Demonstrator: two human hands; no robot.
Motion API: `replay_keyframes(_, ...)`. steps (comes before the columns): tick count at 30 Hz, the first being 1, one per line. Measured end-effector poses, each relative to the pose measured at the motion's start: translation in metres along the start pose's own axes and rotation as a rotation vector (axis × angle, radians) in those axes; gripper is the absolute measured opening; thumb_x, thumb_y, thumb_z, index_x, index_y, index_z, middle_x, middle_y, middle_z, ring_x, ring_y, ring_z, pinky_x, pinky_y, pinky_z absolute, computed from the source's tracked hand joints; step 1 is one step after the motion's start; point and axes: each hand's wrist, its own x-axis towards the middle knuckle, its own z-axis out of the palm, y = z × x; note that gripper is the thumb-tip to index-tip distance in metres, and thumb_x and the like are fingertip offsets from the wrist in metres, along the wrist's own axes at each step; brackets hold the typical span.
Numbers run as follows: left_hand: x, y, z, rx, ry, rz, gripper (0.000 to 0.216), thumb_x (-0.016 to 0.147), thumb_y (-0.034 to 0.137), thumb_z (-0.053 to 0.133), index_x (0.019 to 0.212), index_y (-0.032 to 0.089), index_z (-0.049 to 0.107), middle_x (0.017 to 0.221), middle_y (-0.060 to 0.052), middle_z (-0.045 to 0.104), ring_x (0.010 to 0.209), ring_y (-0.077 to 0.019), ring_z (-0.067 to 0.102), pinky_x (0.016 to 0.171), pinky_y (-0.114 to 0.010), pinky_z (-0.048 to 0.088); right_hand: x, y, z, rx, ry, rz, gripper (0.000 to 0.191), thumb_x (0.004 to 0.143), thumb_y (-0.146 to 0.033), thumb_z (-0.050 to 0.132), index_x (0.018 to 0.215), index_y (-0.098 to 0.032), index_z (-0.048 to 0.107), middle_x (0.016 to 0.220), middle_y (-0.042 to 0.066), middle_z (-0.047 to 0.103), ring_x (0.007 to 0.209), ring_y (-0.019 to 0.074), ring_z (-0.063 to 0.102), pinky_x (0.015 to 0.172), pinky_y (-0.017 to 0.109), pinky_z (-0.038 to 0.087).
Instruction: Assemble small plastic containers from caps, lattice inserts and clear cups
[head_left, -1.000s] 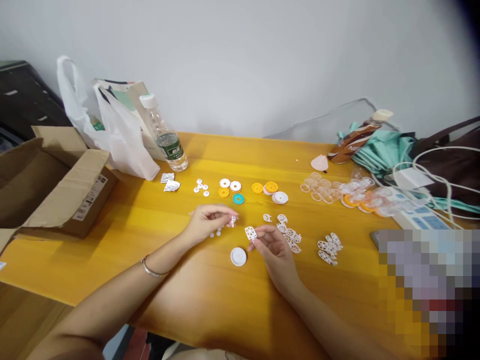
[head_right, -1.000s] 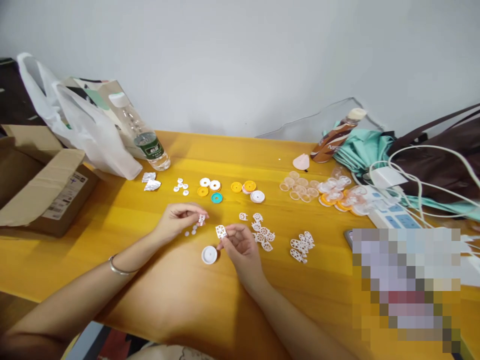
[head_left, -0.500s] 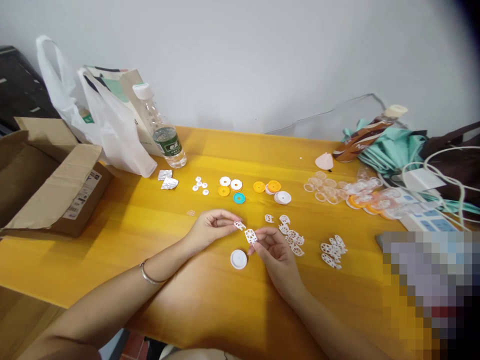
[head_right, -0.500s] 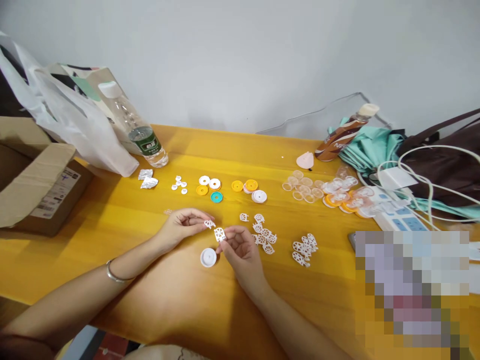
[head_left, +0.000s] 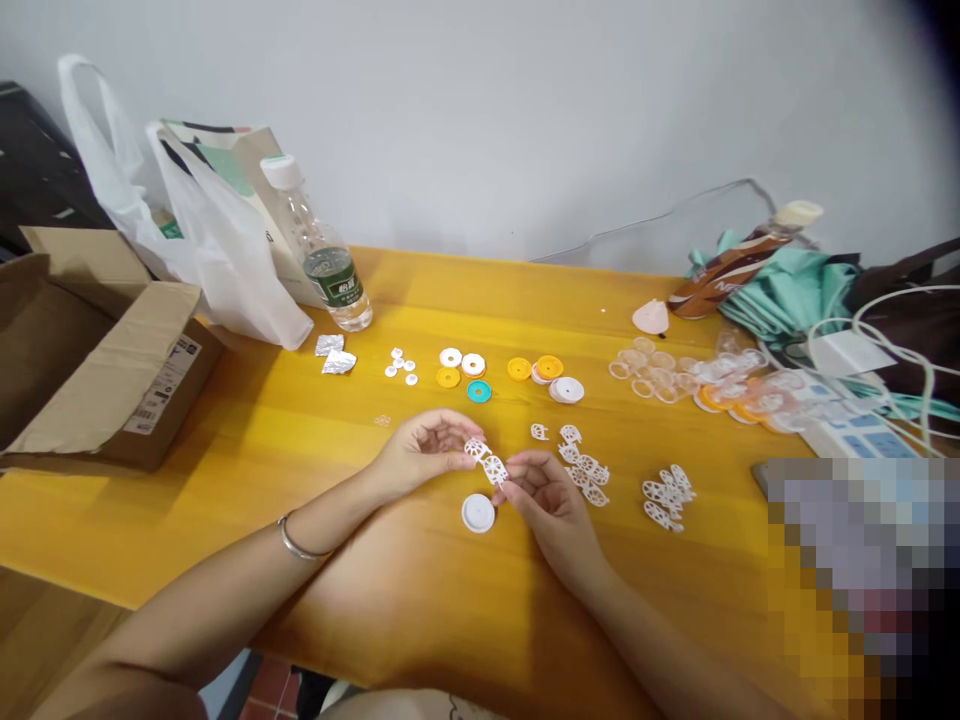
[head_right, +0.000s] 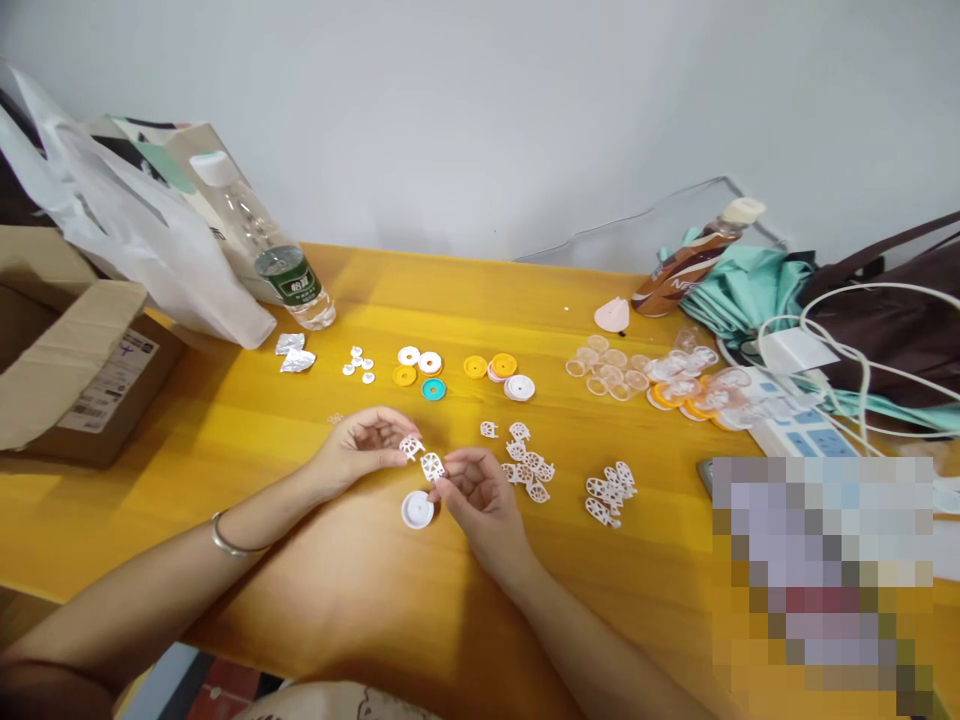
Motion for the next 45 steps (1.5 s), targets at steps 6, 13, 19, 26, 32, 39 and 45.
replay_keyframes(6,-0.002,0.003,0.001,0.236,-0.168,0.078,0.026,0.07,0.019,0.071,0.095,0.015,0.064,0.092,-0.006,0.066,0.085,-0.0138,0.058,0.079,-0.026,0.042,-0.001,-0.004,0.002,-0.021,-0.033,0.037,0.025,0.074,-0.029,0.068,0.083,-0.024,0.045,0.072,-0.005,0.059,0.064,0.0112,0.061,0.064,0.026,0.047)
replay_keyframes(13,0.0,0.006,0.002,0.352,-0.238,0.149,0.026,0.074,0.024,0.066,0.099,0.017,0.065,0.095,-0.009,0.064,0.09,-0.0173,0.059,0.081,-0.029,0.045,-0.003,-0.005,0.003,-0.037,-0.042,0.031,0.026,0.073,-0.031,0.068,0.081,-0.024,0.044,0.07,-0.004,0.059,0.063,0.0118,0.06,0.063,0.028,0.047)
replay_keyframes(19,0.0,0.011,0.003,0.438,-0.285,0.187,0.026,0.076,0.024,0.064,0.102,0.018,0.066,0.096,-0.011,0.065,0.092,-0.0185,0.059,0.083,-0.03,0.046,-0.002,-0.006,0.003,-0.024,-0.04,0.029,0.026,0.072,-0.031,0.069,0.079,-0.024,0.045,0.073,-0.004,0.059,0.063,0.011,0.06,0.063,0.026,0.047)
replay_keyframes(26,0.0,0.012,0.004,0.475,-0.295,0.248,0.019,0.08,0.022,0.06,0.096,0.017,0.068,0.097,-0.01,0.065,0.092,-0.0168,0.061,0.084,-0.03,0.047,-0.001,-0.002,0.004,0.039,-0.014,0.007,0.027,0.071,-0.026,0.07,0.079,-0.024,0.044,0.079,-0.006,0.056,0.066,0.0082,0.061,0.065,0.023,0.047)
replay_keyframes(32,0.004,0.015,0.002,0.521,-0.341,0.227,0.019,0.082,0.02,0.056,0.096,0.018,0.068,0.098,-0.01,0.066,0.092,-0.017,0.061,0.085,-0.031,0.048,-0.002,-0.002,0.004,0.001,0.013,0.021,0.028,0.071,-0.03,0.07,0.078,-0.024,0.044,0.075,-0.004,0.056,0.067,0.0118,0.062,0.067,0.028,0.05)
replay_keyframes(39,0.005,0.014,0.006,0.476,-0.366,0.203,0.022,0.083,0.019,0.054,0.1,0.02,0.067,0.106,-0.009,0.064,0.097,-0.0166,0.061,0.087,-0.03,0.048,0.0,-0.002,0.004,-0.058,0.069,-0.021,0.025,0.073,-0.031,0.068,0.077,-0.024,0.044,0.069,-0.004,0.059,0.064,0.0128,0.062,0.065,0.028,0.05)
replay_keyframes(45,0.002,0.004,0.017,0.223,-0.077,0.024,0.043,0.076,0.022,0.064,0.118,0.02,0.054,0.121,-0.01,0.056,0.105,-0.0172,0.058,0.092,-0.03,0.046,-0.001,-0.002,0.004,-0.103,0.225,-0.091,0.025,0.072,-0.031,0.068,0.078,-0.023,0.045,0.076,-0.003,0.06,0.067,0.0124,0.062,0.069,0.029,0.05)
